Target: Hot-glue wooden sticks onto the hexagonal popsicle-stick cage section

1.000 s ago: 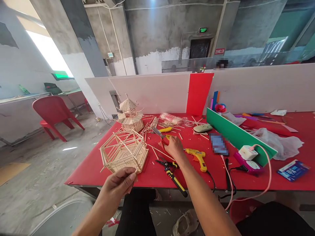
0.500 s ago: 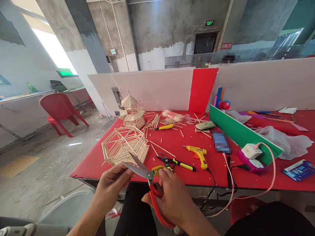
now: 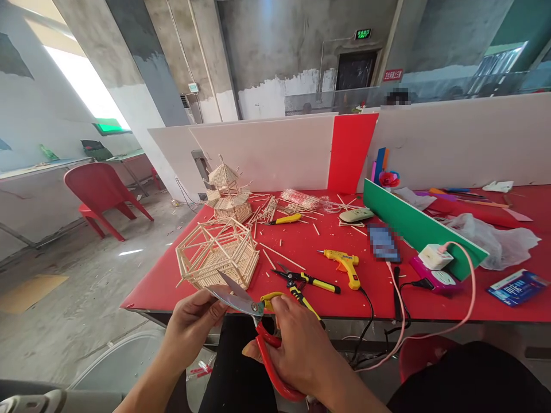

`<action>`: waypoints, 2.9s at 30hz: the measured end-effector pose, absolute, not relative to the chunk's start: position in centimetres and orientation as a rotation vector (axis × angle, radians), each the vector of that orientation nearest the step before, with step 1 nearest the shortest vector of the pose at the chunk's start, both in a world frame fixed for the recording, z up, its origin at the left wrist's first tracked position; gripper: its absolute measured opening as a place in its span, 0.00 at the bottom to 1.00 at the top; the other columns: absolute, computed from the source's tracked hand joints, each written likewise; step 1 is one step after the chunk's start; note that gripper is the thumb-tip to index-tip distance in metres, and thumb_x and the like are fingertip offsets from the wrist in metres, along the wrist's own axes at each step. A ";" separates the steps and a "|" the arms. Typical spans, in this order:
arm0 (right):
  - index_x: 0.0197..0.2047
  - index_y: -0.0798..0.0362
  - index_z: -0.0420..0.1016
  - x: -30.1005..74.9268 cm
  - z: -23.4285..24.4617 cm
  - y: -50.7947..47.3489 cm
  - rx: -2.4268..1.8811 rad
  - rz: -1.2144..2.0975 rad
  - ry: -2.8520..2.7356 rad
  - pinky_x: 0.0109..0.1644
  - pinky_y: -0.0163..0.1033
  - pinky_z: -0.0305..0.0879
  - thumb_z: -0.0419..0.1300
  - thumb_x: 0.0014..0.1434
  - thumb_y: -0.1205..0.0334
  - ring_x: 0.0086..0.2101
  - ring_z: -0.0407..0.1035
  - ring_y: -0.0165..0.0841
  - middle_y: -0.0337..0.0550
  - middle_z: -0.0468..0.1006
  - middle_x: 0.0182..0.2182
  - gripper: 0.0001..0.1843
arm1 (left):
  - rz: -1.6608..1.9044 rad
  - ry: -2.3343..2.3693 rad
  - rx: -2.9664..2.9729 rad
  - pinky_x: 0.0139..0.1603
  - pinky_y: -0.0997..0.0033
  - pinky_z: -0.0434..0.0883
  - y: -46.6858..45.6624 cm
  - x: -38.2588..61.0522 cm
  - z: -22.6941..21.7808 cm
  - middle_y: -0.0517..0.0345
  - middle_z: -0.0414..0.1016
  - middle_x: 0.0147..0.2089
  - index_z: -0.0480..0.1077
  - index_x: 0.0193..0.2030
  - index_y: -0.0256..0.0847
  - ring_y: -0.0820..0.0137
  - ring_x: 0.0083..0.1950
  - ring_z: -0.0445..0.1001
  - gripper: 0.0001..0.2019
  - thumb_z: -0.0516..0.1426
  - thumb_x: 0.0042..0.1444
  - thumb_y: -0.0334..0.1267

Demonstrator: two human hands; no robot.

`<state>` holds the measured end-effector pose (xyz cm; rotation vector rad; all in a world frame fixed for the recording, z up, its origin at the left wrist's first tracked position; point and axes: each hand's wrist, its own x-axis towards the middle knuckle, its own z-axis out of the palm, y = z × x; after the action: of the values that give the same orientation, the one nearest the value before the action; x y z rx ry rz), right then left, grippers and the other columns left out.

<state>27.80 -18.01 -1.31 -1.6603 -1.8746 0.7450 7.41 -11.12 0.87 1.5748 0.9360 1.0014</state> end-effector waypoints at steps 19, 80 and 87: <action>0.38 0.49 0.60 27.0 -2.2 -19.2 -1.671 0.869 -1.903 0.33 0.37 0.47 0.59 0.60 0.50 0.27 0.63 0.33 0.36 0.71 0.28 0.14 | 0.964 0.902 1.865 0.32 0.74 0.67 -10.9 6.8 0.3 0.55 0.76 0.27 0.76 0.29 0.38 0.71 0.28 0.69 0.13 0.59 0.62 0.41; 0.31 0.47 0.54 26.1 -6.8 -23.0 -1.851 0.923 -1.852 0.32 0.38 0.44 0.52 0.49 0.71 0.24 0.57 0.32 0.32 0.64 0.22 0.11 | 0.844 0.682 1.872 0.34 0.75 0.69 -12.8 7.0 -4.6 0.54 0.80 0.33 0.80 0.37 0.41 0.71 0.32 0.75 0.09 0.58 0.65 0.35; 0.37 0.48 0.58 25.4 -7.8 -22.4 -1.781 0.777 -1.875 0.34 0.37 0.49 0.52 0.47 0.72 0.29 0.63 0.33 0.38 0.72 0.33 0.14 | 0.955 0.653 1.753 0.29 0.76 0.68 -12.4 6.6 -5.7 0.54 0.80 0.31 0.78 0.34 0.39 0.72 0.29 0.74 0.13 0.57 0.66 0.41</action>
<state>25.40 -22.41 -7.80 -1.7811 -1.8750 0.7773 6.61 -12.41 -5.75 1.7534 0.6528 0.9552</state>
